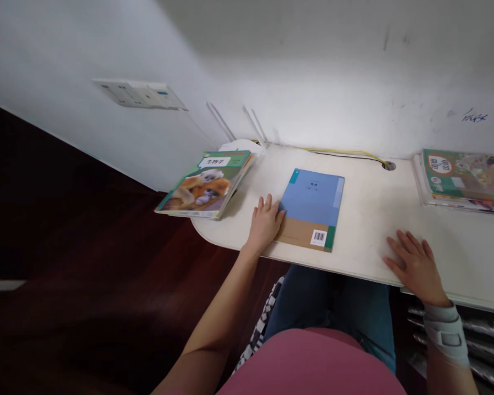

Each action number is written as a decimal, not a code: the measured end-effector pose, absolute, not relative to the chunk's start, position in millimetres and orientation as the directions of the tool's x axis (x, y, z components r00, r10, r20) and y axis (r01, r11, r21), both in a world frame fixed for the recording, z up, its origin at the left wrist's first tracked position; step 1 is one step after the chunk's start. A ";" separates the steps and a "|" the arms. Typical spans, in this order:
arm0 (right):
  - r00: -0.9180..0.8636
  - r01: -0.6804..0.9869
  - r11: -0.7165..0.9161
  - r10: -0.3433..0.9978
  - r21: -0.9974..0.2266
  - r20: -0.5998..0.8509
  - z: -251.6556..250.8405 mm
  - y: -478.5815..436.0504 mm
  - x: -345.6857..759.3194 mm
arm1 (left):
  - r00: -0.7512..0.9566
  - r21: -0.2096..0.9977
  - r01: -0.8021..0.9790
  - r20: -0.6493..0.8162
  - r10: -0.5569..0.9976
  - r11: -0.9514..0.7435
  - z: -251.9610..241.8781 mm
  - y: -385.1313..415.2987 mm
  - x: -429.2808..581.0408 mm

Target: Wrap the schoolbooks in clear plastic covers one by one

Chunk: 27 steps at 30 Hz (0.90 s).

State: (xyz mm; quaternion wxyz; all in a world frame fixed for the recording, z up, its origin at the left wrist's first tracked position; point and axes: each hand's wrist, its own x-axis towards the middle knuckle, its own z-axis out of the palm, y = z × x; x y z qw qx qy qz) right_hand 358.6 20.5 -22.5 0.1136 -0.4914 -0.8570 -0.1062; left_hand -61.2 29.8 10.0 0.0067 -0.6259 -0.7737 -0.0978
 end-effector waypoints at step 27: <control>-0.391 0.920 0.385 0.893 0.073 0.223 4.7 -6.3 296.7 | 0.483 0.090 0.868 0.072 0.873 -0.488 18.4 33.4 106.7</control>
